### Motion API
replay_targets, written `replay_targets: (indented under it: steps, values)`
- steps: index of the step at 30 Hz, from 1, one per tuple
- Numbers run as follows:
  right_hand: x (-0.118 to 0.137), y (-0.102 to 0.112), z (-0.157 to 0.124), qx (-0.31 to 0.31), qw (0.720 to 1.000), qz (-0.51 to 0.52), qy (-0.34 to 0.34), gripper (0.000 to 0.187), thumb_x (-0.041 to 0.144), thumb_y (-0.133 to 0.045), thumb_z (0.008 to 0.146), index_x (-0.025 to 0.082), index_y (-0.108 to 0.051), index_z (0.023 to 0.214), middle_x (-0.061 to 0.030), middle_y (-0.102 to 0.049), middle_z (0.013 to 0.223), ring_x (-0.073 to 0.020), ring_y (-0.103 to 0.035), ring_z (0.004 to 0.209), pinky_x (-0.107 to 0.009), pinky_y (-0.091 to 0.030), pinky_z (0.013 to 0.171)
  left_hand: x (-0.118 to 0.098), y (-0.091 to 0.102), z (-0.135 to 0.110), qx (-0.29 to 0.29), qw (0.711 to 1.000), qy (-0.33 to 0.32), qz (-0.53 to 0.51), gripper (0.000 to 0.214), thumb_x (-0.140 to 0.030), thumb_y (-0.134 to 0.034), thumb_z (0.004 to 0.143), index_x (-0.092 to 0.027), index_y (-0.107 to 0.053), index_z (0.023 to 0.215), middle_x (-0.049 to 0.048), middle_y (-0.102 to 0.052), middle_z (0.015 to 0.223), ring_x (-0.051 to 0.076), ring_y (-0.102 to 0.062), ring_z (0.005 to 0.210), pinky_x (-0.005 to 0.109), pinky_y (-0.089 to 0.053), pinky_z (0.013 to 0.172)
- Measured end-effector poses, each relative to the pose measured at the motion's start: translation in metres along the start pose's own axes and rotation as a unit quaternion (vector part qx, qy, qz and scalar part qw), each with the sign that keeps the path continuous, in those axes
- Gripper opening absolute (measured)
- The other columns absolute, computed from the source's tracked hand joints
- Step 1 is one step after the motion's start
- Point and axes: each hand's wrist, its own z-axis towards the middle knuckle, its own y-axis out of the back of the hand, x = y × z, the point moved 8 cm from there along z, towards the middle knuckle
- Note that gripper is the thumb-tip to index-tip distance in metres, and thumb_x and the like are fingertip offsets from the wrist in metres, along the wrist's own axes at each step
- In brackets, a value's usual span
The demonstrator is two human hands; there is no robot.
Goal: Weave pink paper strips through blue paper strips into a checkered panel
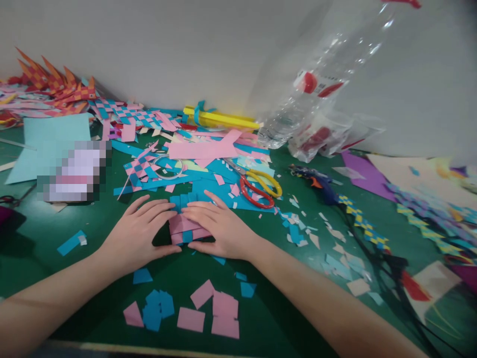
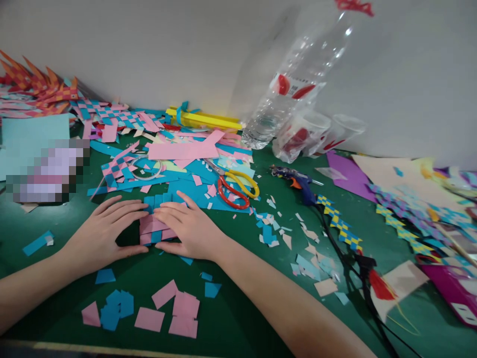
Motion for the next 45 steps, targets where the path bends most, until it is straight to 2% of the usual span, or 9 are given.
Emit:
replay_targets:
  steps: [5,11,15,26,30,35,38,41,45]
  values:
    - [0.001,0.0,0.0,0.004,1.0,0.002,0.005,0.051,0.048,-0.052,0.093,0.014,-0.054,0.131,-0.0116,-0.062,0.134,-0.0233,-0.052,0.131,-0.053,-0.021,0.122,0.0,-0.001,0.001,0.004,1.0,0.002,-0.001,0.063,-0.063,-0.06,0.084,-0.015,-0.059,0.124,0.0131,-0.064,0.13,0.032,-0.058,0.122,0.055,-0.037,0.11]
    - [0.0,0.0,0.0,0.008,1.0,-0.002,-0.001,0.052,0.049,-0.052,0.093,0.011,-0.056,0.129,-0.0135,-0.062,0.134,-0.0238,-0.053,0.13,-0.052,-0.019,0.123,-0.002,-0.006,0.002,0.032,0.999,-0.007,0.005,0.072,-0.062,-0.058,0.086,-0.017,-0.046,0.14,0.0116,-0.055,0.141,0.031,-0.048,0.133,0.053,-0.032,0.114]
    - [-0.001,-0.001,0.0,0.008,1.0,-0.001,-0.002,0.051,0.048,-0.052,0.093,0.012,-0.055,0.129,-0.0134,-0.061,0.135,-0.0233,-0.054,0.13,-0.053,-0.019,0.123,0.0,-0.009,0.002,0.041,0.999,0.002,-0.003,0.07,-0.063,-0.055,0.087,-0.018,-0.048,0.14,0.0103,-0.057,0.139,0.03,-0.047,0.134,0.052,-0.026,0.117]
    - [-0.001,-0.002,-0.001,0.01,1.0,0.009,-0.001,0.05,0.047,-0.052,0.093,0.013,-0.053,0.131,-0.0135,-0.061,0.135,-0.0233,-0.053,0.131,-0.053,-0.017,0.123,-0.001,-0.011,0.002,0.052,0.999,0.0,-0.01,0.065,-0.056,-0.054,0.09,-0.017,-0.044,0.141,0.0114,-0.054,0.142,0.027,-0.046,0.135,0.05,-0.025,0.118]
    - [0.004,0.007,-0.001,-0.023,1.0,-0.008,0.014,0.045,0.044,-0.053,0.093,0.017,-0.055,0.127,-0.0125,-0.059,0.137,-0.0239,-0.051,0.132,-0.055,-0.017,0.122,0.001,-0.011,0.003,0.047,0.999,0.012,-0.022,0.065,-0.053,-0.055,0.09,-0.015,-0.042,0.142,0.0133,-0.052,0.144,0.027,-0.045,0.136,0.05,-0.026,0.118]
    - [0.008,0.015,-0.003,-0.074,0.996,-0.04,0.022,0.027,0.041,-0.054,0.093,0.023,-0.065,0.109,-0.0055,-0.071,0.118,-0.0212,-0.062,0.117,-0.053,-0.016,0.123,0.002,-0.011,0.002,0.046,0.998,0.015,-0.03,0.069,-0.053,-0.058,0.088,-0.016,-0.04,0.143,0.0136,-0.051,0.145,0.027,-0.045,0.136,0.05,-0.027,0.118]
    - [0.006,0.01,-0.002,-0.058,0.998,-0.039,0.002,0.042,0.049,-0.054,0.092,0.018,-0.062,0.119,-0.0091,-0.068,0.125,-0.0236,-0.059,0.122,-0.054,-0.015,0.123,0.002,-0.012,0.002,0.048,0.998,0.017,-0.023,0.07,-0.053,-0.059,0.088,-0.015,-0.039,0.143,0.014,-0.048,0.148,0.027,-0.044,0.137,0.05,-0.027,0.118]
    - [-0.002,0.002,0.0,-0.016,0.999,-0.025,-0.042,0.061,0.055,-0.051,0.092,0.013,-0.051,0.135,-0.0135,-0.057,0.14,-0.0265,-0.048,0.135,-0.056,-0.012,0.124,0.002,-0.012,0.002,0.048,0.998,0.018,-0.02,0.071,-0.053,-0.059,0.087,-0.014,-0.039,0.142,0.015,-0.047,0.148,0.027,-0.043,0.138,0.05,-0.028,0.118]
    - [-0.006,-0.005,0.002,0.03,0.997,-0.008,-0.069,0.062,0.055,-0.046,0.095,0.014,-0.044,0.142,-0.0127,-0.051,0.146,-0.0256,-0.04,0.141,-0.055,-0.01,0.124,0.001,-0.011,0.003,0.041,0.999,0.015,-0.027,0.069,-0.052,-0.059,0.088,-0.013,-0.041,0.141,0.0156,-0.049,0.147,0.028,-0.044,0.138,0.049,-0.028,0.118]
